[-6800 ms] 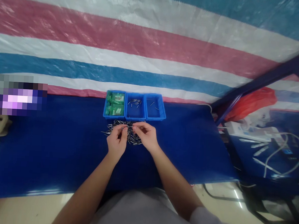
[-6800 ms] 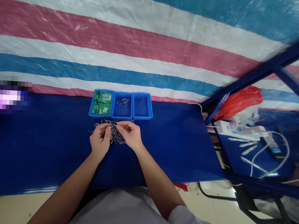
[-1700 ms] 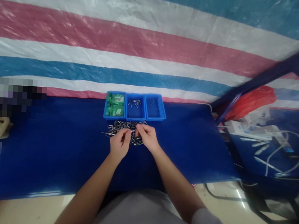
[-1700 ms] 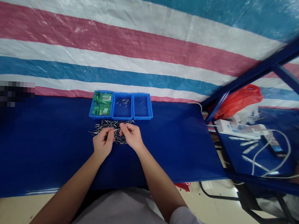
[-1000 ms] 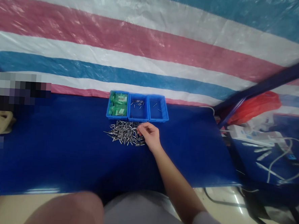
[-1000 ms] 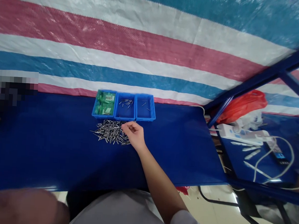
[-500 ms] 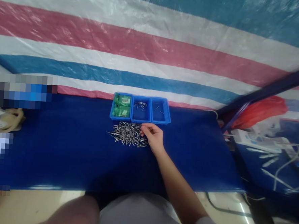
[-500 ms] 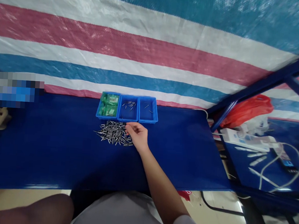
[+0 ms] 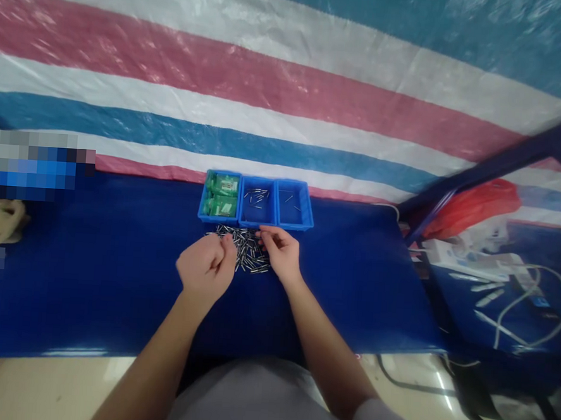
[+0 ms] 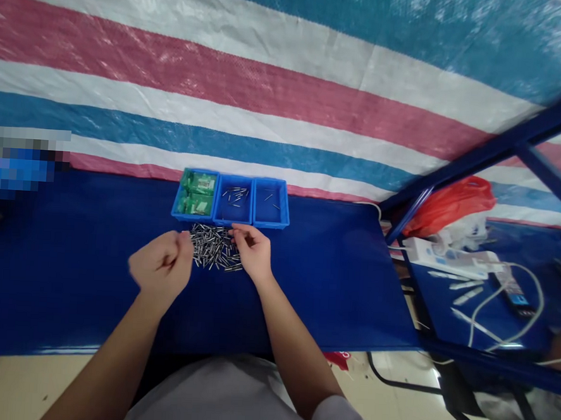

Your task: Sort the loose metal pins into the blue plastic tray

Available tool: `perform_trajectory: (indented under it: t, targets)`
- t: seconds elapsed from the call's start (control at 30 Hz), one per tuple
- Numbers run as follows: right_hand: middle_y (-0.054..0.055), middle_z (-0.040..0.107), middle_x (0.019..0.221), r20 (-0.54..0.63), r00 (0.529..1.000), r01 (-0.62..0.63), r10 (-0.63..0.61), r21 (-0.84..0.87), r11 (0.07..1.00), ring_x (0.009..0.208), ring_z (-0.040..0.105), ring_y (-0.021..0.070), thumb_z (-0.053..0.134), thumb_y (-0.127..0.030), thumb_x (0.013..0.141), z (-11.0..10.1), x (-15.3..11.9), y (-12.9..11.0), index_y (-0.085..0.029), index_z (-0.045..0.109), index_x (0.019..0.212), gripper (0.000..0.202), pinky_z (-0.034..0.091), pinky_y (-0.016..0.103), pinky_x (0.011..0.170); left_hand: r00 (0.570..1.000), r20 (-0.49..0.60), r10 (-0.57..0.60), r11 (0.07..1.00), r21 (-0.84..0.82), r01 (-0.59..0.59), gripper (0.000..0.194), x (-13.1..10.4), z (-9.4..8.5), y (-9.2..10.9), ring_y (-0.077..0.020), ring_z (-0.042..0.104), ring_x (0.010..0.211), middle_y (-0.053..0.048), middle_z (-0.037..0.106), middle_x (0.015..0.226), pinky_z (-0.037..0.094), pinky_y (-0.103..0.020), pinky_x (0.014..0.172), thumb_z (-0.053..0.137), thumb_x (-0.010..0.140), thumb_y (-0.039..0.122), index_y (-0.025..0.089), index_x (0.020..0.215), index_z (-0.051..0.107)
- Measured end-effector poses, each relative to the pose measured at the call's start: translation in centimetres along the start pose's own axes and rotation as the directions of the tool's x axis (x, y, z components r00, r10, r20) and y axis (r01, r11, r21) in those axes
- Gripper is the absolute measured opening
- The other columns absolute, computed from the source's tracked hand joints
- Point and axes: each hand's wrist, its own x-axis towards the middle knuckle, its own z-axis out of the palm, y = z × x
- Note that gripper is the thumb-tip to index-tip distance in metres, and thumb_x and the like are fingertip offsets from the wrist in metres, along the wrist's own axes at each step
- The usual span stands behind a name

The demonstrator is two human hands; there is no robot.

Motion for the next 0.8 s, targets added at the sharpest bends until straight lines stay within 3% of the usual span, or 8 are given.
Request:
perform_trajectory:
  t: [0.07,0.17,0.23,0.33,0.47,0.8]
  targets:
    - [0.006,0.078,0.087,0.018,0.999,0.043,-0.041,-0.114,0.993,0.076,0.073,0.0183,0.065,-0.034,0.087,0.0,-0.3,0.0,-0.019,0.074,0.099,0.021,0.06,0.032,0.07,0.988,0.117,0.106,0.992,0.058,-0.113,0.048,0.3,1.6,-1.6,-0.0057,0.026,0.047,0.006,0.027,0.05,0.025,-0.026,0.05,0.06,0.086,0.012,0.017,0.053,0.026]
    - [0.005,0.077,0.094,0.101,0.985,0.166,-0.142,-0.287,0.943,0.08,0.072,0.0182,0.062,-0.029,0.089,0.1,-0.6,0.0,-0.021,0.074,0.098,0.017,0.059,0.032,0.074,0.954,0.247,0.168,0.968,0.141,-0.207,0.042,-0.5,3.4,-4.0,-0.0089,0.032,0.052,0.005,0.032,0.053,0.027,-0.029,0.055,0.056,0.088,0.013,0.019,0.056,0.029]
    - [0.005,0.076,0.094,0.172,0.961,0.266,-0.215,-0.379,0.886,0.082,0.071,0.0183,0.062,-0.025,0.088,0.1,-0.8,-0.1,-0.023,0.075,0.096,0.015,0.059,0.032,0.075,0.945,0.27,0.185,0.951,0.192,-0.242,0.04,-1.5,4.1,-5.0,-0.0115,0.037,0.057,0.004,0.036,0.055,0.03,-0.03,0.06,0.056,0.088,0.015,0.02,0.057,0.031]
    - [0.004,0.076,0.096,0.274,0.916,0.391,-0.293,-0.446,0.805,0.093,0.068,0.0203,0.062,-0.019,0.088,0.1,-0.8,-0.1,-0.024,0.074,0.096,0.016,0.055,0.037,0.089,0.93,0.333,0.156,0.942,0.233,-0.241,0.032,-2.6,4.5,-5.4,-0.015,0.045,0.066,0.001,0.044,0.06,0.035,-0.032,0.067,0.055,0.088,0.017,0.02,0.061,0.038]
    - [0.005,0.075,0.098,0.369,0.882,0.452,-0.294,-0.483,0.75,0.095,0.066,0.023,0.062,-0.015,0.086,0.1,-0.7,0.2,-0.024,0.073,0.097,0.018,0.055,0.04,0.088,0.922,0.374,0.097,0.952,0.237,-0.196,0.021,-3.0,4.7,-5.3,-0.0177,0.051,0.074,-0.002,0.053,0.068,0.037,-0.034,0.071,0.053,0.088,0.016,0.021,0.069,0.047]
    - [0.006,0.074,0.099,0.389,0.869,0.47,-0.306,-0.458,0.754,0.096,0.066,0.0224,0.057,-0.009,0.085,0.0,-0.5,0.7,-0.023,0.073,0.095,0.023,0.056,0.039,0.088,0.9,0.435,0.029,0.966,0.219,-0.137,0.008,-3.0,4.8,-5.6,-0.0187,0.056,0.08,-0.002,0.062,0.078,0.038,-0.035,0.076,0.053,0.087,0.016,0.02,0.08,0.054]
